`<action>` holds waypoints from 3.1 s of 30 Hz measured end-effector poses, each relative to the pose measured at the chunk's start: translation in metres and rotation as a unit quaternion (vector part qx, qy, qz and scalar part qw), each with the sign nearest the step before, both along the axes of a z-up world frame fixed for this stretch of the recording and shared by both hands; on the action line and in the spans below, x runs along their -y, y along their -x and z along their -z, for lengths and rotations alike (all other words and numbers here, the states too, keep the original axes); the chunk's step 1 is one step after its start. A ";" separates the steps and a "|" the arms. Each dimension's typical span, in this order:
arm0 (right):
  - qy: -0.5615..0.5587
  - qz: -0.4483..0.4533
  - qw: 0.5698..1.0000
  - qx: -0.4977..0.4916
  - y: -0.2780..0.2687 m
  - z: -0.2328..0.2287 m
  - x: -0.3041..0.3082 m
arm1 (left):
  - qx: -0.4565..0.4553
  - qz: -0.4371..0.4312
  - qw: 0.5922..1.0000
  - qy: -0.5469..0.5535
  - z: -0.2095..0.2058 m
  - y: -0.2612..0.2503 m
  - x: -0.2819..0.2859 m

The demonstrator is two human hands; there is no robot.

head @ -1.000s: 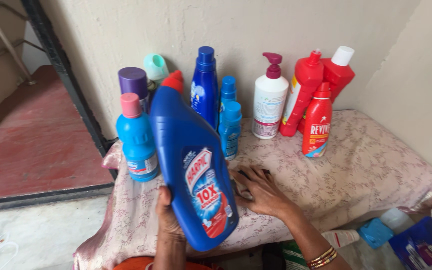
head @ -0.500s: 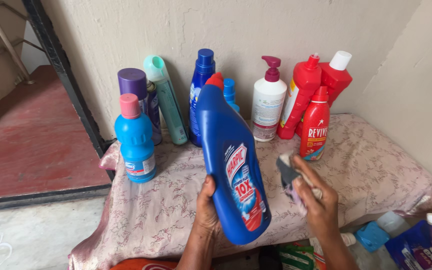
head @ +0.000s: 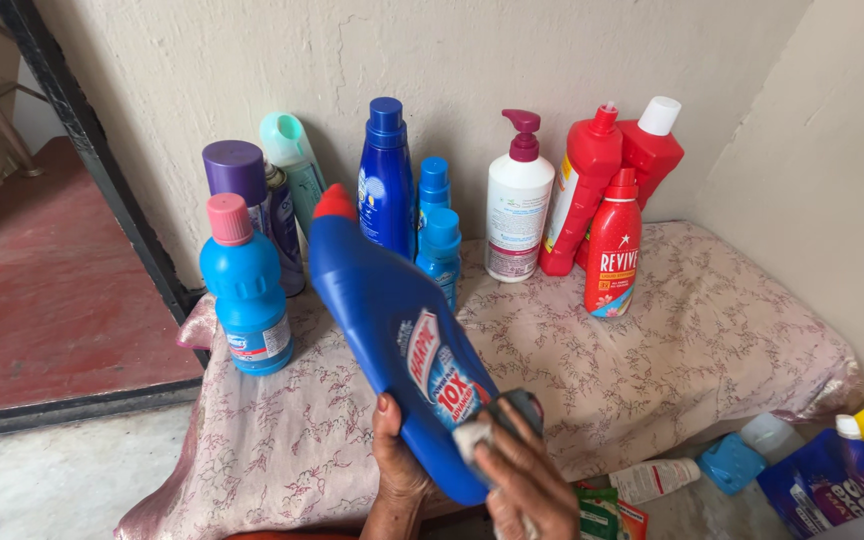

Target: The person wipes several plastic bottles of cleaning products with a cloth. They handle a red bottle, a smaller red bottle, and a blue bottle one at a time, wiping the surfaces and then placing them back on a cloth-covered surface.

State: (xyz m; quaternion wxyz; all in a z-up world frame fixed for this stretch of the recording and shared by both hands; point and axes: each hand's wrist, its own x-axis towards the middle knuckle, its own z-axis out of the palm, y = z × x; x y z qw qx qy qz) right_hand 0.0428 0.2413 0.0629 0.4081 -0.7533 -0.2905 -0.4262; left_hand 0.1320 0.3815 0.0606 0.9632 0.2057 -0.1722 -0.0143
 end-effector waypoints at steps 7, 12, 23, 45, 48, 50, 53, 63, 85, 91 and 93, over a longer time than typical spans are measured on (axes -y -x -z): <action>0.093 0.011 0.995 -0.018 0.004 -0.003 0.005 | -0.035 -0.051 0.998 -0.003 0.004 -0.001 0.003; -0.113 -0.028 0.964 -0.239 -0.010 -0.022 0.034 | -0.022 0.023 0.999 -0.019 0.006 0.011 0.014; -0.002 -0.019 0.995 -0.098 0.001 -0.012 0.017 | -0.010 -0.068 0.998 -0.004 0.016 0.010 0.022; -0.033 -0.014 0.961 -0.275 -0.006 -0.031 0.037 | 0.015 0.004 0.998 -0.065 0.003 0.022 0.029; 0.066 -0.001 0.985 -0.161 0.001 -0.025 0.025 | 0.013 -0.019 0.997 -0.070 0.008 0.018 0.028; 0.111 -0.001 0.989 -0.097 0.005 -0.020 0.015 | -0.009 -0.022 0.998 -0.060 0.012 0.016 0.025; 0.184 0.000 0.981 -0.068 0.009 -0.018 0.012 | -0.049 -0.028 0.996 -0.066 0.015 0.012 0.021; -0.030 -0.021 0.962 -0.270 -0.010 -0.038 0.042 | 0.092 0.027 0.985 -0.143 -0.001 0.033 0.038; 0.081 -0.046 0.967 -0.237 -0.006 -0.033 0.038 | 0.125 0.004 0.977 -0.170 -0.011 0.030 0.043; -0.005 0.036 0.963 -0.268 -0.014 -0.041 0.054 | 0.091 0.113 0.983 -0.110 -0.014 0.049 0.048; 0.007 0.049 0.963 -0.266 -0.011 -0.041 0.050 | 0.092 0.106 0.983 -0.117 -0.012 0.047 0.049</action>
